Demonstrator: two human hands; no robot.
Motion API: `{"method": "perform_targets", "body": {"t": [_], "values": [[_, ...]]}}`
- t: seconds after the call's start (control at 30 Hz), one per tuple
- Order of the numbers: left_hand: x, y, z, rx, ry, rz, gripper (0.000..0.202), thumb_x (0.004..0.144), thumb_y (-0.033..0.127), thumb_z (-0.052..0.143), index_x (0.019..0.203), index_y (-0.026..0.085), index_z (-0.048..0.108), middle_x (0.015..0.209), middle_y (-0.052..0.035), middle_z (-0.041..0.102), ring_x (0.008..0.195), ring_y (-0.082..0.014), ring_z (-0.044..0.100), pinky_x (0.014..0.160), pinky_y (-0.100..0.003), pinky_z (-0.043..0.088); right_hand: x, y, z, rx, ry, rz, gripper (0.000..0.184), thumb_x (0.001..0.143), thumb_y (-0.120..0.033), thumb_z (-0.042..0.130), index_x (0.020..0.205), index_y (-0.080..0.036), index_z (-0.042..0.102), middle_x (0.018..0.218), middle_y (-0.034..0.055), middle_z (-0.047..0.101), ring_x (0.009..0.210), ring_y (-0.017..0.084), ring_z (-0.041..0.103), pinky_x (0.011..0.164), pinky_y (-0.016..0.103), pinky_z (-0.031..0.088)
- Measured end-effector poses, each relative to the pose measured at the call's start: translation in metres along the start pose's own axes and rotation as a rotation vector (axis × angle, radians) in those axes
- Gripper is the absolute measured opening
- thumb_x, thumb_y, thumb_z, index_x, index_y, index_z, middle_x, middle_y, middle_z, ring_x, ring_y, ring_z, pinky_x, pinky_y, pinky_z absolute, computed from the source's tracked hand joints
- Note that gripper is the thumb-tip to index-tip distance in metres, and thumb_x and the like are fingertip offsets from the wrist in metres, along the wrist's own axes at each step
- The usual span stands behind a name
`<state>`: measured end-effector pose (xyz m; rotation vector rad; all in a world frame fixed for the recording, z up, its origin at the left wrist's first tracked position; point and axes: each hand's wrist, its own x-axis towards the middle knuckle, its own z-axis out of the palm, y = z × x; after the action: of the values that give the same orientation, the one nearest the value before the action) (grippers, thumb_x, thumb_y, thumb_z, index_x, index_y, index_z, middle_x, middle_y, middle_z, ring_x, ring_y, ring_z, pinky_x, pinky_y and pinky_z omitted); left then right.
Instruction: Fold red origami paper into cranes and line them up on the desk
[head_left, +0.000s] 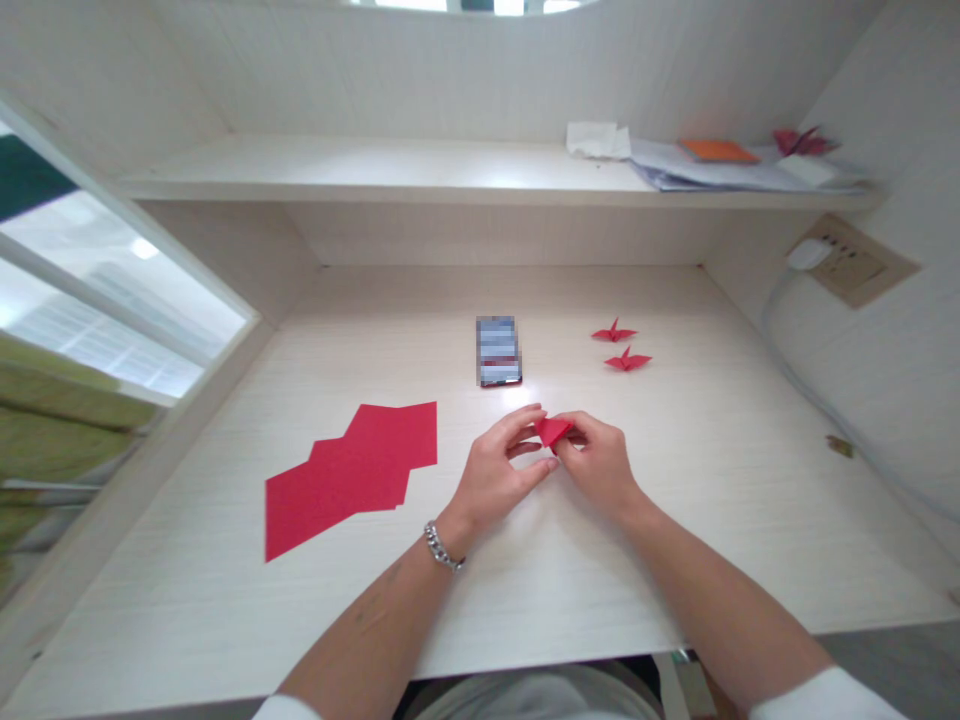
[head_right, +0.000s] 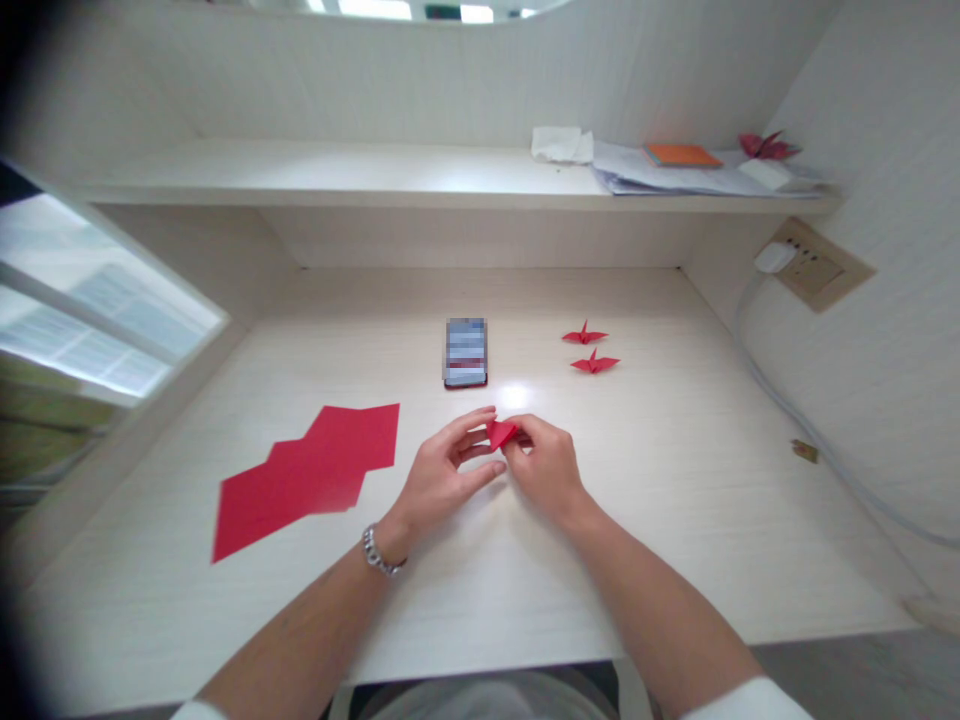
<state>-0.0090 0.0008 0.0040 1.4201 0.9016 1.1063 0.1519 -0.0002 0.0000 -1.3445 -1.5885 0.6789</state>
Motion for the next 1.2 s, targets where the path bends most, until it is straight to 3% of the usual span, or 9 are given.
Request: {"method": "perform_targets", "body": {"t": [0.07,0.17,0.33,0.53,0.7,0.87,1.0,1.2], "values": [[0.002,0.003,-0.001,-0.175,0.040,-0.062,0.055,0.072,0.023,0.075,0.123,0.017,0.056,0.134,-0.0149,0.054,0.110,-0.0254,0.062,0.095,-0.041,0.053,0.000,-0.002,-0.004,-0.062,0.029,-0.127,0.021,0.079,-0.015,0.056,0.092,-0.023,0.070,0.091,0.0049,0.073,0.083,0.021,0.068,0.076,0.032,0.053],[0.006,0.004,-0.004,-0.340,0.122,-0.176,0.041,0.079,0.033,0.069,0.115,0.013,0.062,0.120,-0.0155,0.064,0.106,-0.0260,0.064,0.091,-0.043,0.054,-0.001,-0.004,-0.009,-0.121,0.004,-0.297,0.023,0.083,-0.017,0.055,0.097,-0.026,0.070,0.097,0.0054,0.073,0.091,0.022,0.067,0.084,0.035,0.052],[0.007,0.001,-0.006,-0.369,0.098,-0.246,0.035,0.073,0.035,0.075,0.096,0.009,0.070,0.091,-0.0122,0.073,0.083,-0.0219,0.070,0.086,-0.042,0.056,-0.003,-0.007,-0.009,-0.118,-0.064,-0.410,0.025,0.085,-0.017,0.055,0.102,-0.028,0.070,0.102,0.0048,0.073,0.096,0.021,0.067,0.085,0.036,0.053],[0.007,0.004,-0.008,-0.178,0.087,-0.232,0.031,0.070,0.034,0.077,0.090,0.012,0.074,0.088,-0.0100,0.075,0.081,-0.0216,0.069,0.078,-0.034,0.056,-0.006,-0.010,-0.005,-0.015,0.045,-0.251,0.018,0.083,-0.020,0.059,0.090,-0.028,0.073,0.092,0.0038,0.074,0.089,0.022,0.068,0.082,0.037,0.055],[0.008,0.006,-0.012,-0.117,0.075,-0.226,0.026,0.072,0.033,0.075,0.089,0.014,0.075,0.087,-0.0087,0.075,0.078,-0.0200,0.069,0.074,-0.030,0.055,-0.004,-0.009,-0.002,0.202,0.074,-0.011,0.016,0.077,-0.018,0.062,0.086,-0.025,0.074,0.088,0.0037,0.074,0.082,0.021,0.069,0.074,0.034,0.056],[0.008,0.008,-0.013,-0.067,0.101,-0.232,0.026,0.072,0.035,0.075,0.085,0.013,0.075,0.082,-0.0090,0.075,0.075,-0.0206,0.069,0.071,-0.032,0.056,0.002,-0.005,-0.001,0.425,0.045,0.153,0.007,0.071,-0.023,0.070,0.077,-0.022,0.073,0.081,0.0044,0.074,0.077,0.021,0.069,0.070,0.034,0.056],[0.008,0.009,-0.014,-0.051,0.111,-0.230,0.025,0.072,0.035,0.074,0.083,0.013,0.075,0.080,-0.0088,0.075,0.073,-0.0206,0.069,0.070,-0.031,0.056,0.004,-0.006,-0.003,0.538,-0.024,0.206,0.011,0.073,-0.030,0.070,0.080,-0.022,0.073,0.082,0.0045,0.074,0.076,0.021,0.069,0.072,0.035,0.056],[0.007,0.009,-0.015,0.053,0.104,-0.196,0.022,0.073,0.035,0.073,0.080,0.015,0.075,0.076,-0.0072,0.074,0.070,-0.0186,0.067,0.065,-0.027,0.053,0.003,-0.001,0.000,0.469,-0.107,0.280,0.023,0.067,-0.038,0.076,0.081,-0.020,0.071,0.078,0.0054,0.072,0.071,0.020,0.066,0.067,0.032,0.054]]}}
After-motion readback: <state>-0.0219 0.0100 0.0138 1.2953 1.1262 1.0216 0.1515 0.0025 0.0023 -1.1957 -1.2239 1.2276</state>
